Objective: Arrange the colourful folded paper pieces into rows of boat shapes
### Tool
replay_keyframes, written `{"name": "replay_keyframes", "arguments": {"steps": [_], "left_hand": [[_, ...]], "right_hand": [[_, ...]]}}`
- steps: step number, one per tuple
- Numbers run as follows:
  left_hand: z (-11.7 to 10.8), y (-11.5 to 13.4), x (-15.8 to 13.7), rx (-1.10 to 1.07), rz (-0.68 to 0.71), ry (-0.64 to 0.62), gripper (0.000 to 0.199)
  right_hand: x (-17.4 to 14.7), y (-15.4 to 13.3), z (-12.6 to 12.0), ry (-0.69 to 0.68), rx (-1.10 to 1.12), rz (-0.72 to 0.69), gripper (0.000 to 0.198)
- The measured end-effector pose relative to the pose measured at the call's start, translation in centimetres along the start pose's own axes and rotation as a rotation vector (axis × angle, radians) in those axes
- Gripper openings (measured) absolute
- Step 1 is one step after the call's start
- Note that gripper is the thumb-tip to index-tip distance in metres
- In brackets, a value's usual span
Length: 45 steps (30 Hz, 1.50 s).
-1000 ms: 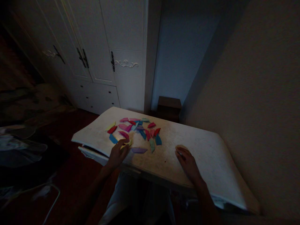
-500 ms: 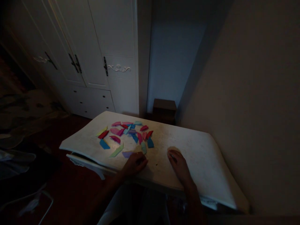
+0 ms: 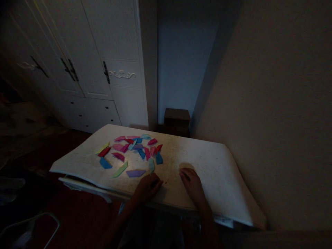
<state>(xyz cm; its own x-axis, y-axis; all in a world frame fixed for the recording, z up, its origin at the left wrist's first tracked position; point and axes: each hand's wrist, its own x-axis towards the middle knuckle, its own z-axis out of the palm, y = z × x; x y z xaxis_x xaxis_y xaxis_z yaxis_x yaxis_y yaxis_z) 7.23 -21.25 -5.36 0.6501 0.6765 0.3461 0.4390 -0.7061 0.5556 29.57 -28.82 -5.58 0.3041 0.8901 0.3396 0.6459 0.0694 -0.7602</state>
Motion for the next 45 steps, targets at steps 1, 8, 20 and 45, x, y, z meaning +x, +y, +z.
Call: {"name": "replay_keyframes", "arguments": {"steps": [1, 8, 20, 45], "left_hand": [[0.1, -0.1, -0.2, 0.009, 0.0, 0.013, 0.027], [0.3, -0.5, -0.1, -0.031, -0.006, 0.033, 0.027], [0.1, -0.5, -0.2, -0.038, 0.016, 0.038, 0.03], [0.0, -0.2, -0.3, -0.013, 0.085, 0.078, 0.028]], "right_hand": [[0.0, 0.0, 0.0, -0.002, -0.001, -0.003, 0.031], [0.1, -0.2, 0.0, 0.029, 0.017, 0.009, 0.029], [-0.1, -1.1, -0.3, 0.068, 0.017, 0.141, 0.045], [-0.2, -1.9, -0.2, 0.0, -0.071, 0.131, 0.045]]}}
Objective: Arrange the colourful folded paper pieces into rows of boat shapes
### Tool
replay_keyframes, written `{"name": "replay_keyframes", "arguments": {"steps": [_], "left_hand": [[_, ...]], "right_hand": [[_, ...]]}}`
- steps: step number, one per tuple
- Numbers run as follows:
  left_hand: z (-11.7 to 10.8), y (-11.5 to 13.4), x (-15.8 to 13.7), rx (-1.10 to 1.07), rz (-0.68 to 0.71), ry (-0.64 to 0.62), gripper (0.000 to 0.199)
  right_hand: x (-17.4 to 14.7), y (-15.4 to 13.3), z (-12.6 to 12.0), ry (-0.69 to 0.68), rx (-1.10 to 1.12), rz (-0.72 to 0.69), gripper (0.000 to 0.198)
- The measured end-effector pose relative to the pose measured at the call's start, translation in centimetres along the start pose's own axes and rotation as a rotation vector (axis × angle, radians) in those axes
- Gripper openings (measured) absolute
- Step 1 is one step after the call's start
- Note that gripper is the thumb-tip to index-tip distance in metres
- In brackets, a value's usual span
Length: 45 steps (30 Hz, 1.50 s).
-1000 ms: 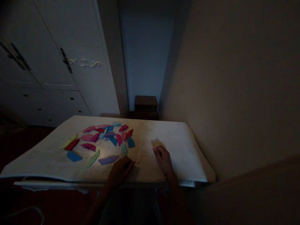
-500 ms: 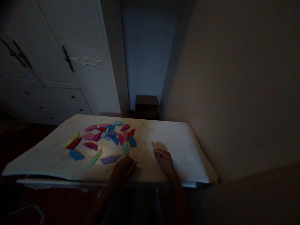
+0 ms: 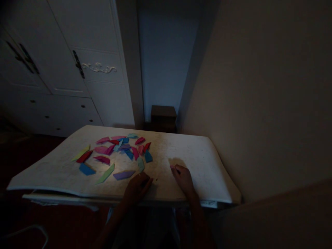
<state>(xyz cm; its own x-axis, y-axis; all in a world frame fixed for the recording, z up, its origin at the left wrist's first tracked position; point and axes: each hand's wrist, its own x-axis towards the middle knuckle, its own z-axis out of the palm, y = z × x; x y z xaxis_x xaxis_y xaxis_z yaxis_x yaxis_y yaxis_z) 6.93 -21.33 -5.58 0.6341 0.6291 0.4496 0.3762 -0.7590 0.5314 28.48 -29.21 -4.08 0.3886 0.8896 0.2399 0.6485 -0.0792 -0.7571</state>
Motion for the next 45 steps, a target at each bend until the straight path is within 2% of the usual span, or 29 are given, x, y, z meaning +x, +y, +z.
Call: {"name": "replay_keyframes", "arguments": {"steps": [27, 33, 40, 45], "left_hand": [[0.2, 0.0, -0.1, 0.038, -0.042, -0.032, 0.028], [0.2, 0.0, -0.2, -0.006, -0.02, -0.029, 0.029], [-0.2, 0.1, 0.1, -0.102, -0.097, -0.018, 0.026], [-0.4, 0.2, 0.2, -0.163, -0.129, -0.02, 0.026]], "right_hand": [[0.0, 0.5, 0.1, -0.012, -0.022, -0.007, 0.047], [-0.1, 0.4, 0.0, -0.017, -0.04, 0.011, 0.047], [0.3, 0.0, -0.2, -0.07, 0.007, 0.018, 0.046], [2.1, -0.6, 1.1, -0.119, 0.048, -0.011, 0.034]]}}
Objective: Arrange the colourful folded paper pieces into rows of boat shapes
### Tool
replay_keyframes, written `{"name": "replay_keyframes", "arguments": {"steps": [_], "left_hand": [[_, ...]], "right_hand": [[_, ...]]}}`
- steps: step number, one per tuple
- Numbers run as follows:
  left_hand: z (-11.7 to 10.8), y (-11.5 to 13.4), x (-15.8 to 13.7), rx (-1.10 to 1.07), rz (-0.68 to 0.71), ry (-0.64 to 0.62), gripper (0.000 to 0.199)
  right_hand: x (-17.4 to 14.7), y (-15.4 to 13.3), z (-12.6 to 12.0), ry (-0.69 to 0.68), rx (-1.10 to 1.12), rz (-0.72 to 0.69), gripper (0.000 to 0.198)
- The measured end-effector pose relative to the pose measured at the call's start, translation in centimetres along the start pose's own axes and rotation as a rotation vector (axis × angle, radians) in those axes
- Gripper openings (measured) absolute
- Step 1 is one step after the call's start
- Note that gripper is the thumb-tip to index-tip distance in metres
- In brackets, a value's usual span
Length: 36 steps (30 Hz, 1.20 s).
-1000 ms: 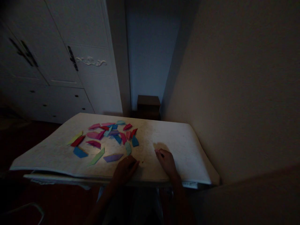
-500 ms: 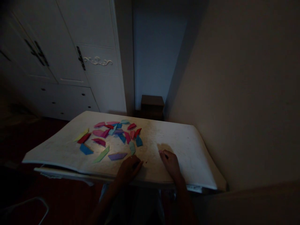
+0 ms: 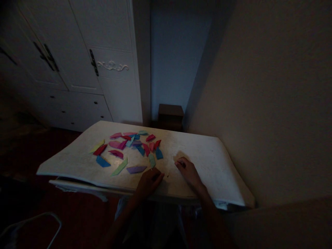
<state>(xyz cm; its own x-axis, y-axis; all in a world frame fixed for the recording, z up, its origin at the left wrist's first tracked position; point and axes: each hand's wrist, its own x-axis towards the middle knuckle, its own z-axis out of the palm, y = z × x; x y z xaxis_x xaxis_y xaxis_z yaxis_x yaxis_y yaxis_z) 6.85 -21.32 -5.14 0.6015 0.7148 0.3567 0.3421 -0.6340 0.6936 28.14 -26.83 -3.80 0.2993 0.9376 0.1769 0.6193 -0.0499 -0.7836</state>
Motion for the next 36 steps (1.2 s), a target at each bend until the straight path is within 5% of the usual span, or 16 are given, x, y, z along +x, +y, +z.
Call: {"name": "replay_keyframes", "arguments": {"steps": [4, 12, 21, 30, 36], "left_hand": [[-0.1, 0.1, 0.0, -0.006, 0.006, 0.007, 0.025], [-0.3, 0.2, 0.0, -0.026, 0.018, 0.012, 0.024], [-0.3, 0.0, -0.2, -0.051, 0.052, 0.02, 0.021], [-0.3, 0.0, -0.2, -0.043, 0.053, 0.028, 0.026], [-0.3, -0.4, -0.1, -0.031, 0.087, 0.007, 0.028]], "right_hand": [[2.4, -1.1, 2.3, -0.037, -0.055, -0.014, 0.039], [6.2, -5.1, 5.8, -0.148, -0.529, 0.117, 0.064], [5.6, -6.9, 5.8, -0.185, -0.722, 0.052, 0.03], [3.9, -5.5, 4.1, -0.125, -0.584, -0.125, 0.028], [2.6, -3.1, 1.5, 0.027, -0.302, -0.098, 0.045]]}}
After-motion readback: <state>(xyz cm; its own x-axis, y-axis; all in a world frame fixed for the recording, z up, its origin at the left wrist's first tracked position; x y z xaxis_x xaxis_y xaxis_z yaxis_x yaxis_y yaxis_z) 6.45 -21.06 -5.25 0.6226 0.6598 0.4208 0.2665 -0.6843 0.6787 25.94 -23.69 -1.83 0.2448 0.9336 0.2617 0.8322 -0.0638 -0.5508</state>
